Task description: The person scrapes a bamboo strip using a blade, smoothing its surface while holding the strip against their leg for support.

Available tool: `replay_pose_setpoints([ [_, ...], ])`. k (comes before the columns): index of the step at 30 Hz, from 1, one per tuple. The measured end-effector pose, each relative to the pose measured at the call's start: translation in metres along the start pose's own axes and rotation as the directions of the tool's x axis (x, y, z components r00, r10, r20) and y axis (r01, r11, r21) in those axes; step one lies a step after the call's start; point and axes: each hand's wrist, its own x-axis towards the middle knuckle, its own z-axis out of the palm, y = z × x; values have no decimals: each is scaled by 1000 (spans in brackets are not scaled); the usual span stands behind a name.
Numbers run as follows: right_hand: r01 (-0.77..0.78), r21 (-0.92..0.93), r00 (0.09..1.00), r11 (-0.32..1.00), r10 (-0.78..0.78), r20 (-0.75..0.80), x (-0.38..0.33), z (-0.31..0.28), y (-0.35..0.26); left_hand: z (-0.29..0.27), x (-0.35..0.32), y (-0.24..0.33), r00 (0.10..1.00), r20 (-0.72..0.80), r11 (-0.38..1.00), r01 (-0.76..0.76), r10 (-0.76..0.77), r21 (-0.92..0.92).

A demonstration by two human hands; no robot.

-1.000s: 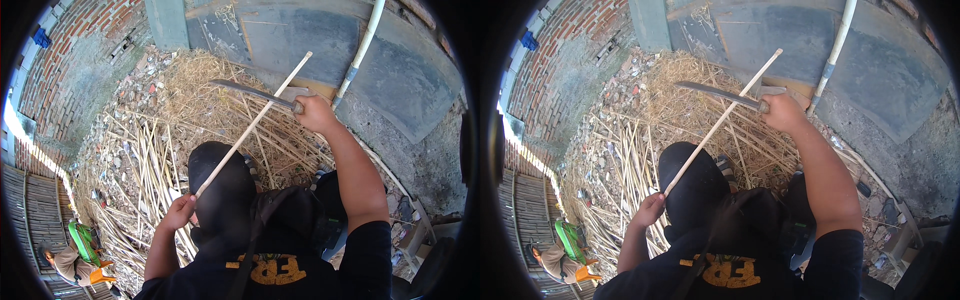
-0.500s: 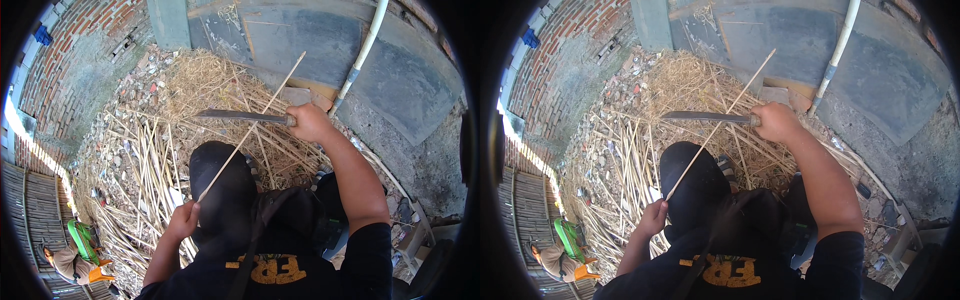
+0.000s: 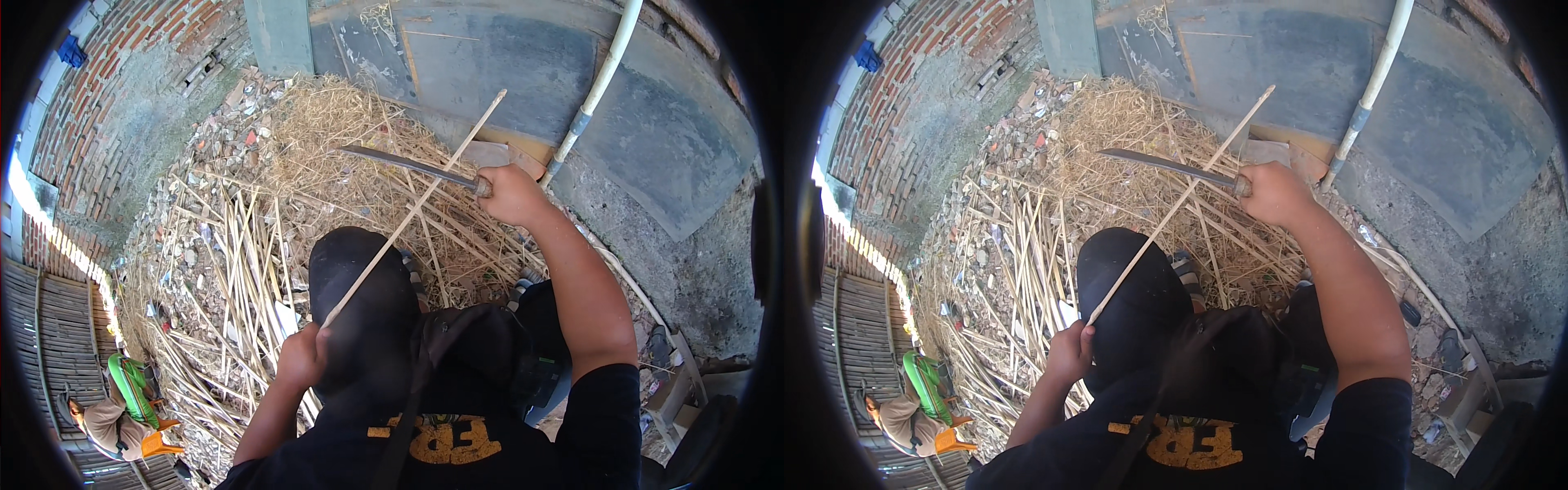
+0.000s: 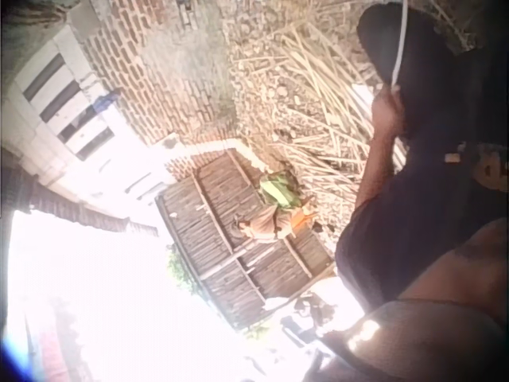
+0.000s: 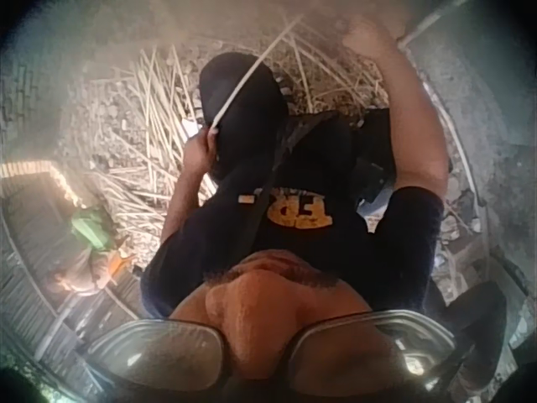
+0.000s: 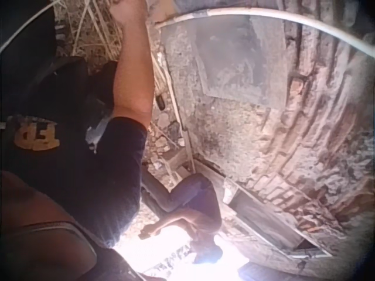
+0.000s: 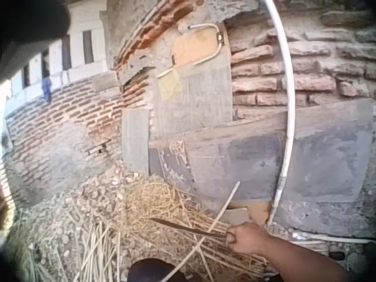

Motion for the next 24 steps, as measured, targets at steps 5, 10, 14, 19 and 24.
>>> replay_pose_setpoints([
  [5,60,-46,995,997,-57,76,2,4,-9,5,4,-2,999,-24,999,-32,31,-30],
  [10,32,-6,993,999,-32,-115,0,4,-2,2,5,1,999,-24,999,-34,34,6],
  [14,107,-152,994,983,-105,27,-10,-2,-32,3,1,-2,1000,-12,1000,16,-16,20],
  [19,-50,23,998,998,51,-41,6,-1,10,5,8,4,999,-45,1000,-12,12,-3],
  [24,72,-73,986,995,-82,-145,-2,1,-2,3,6,-2,1000,-11,1000,-3,3,7],
])
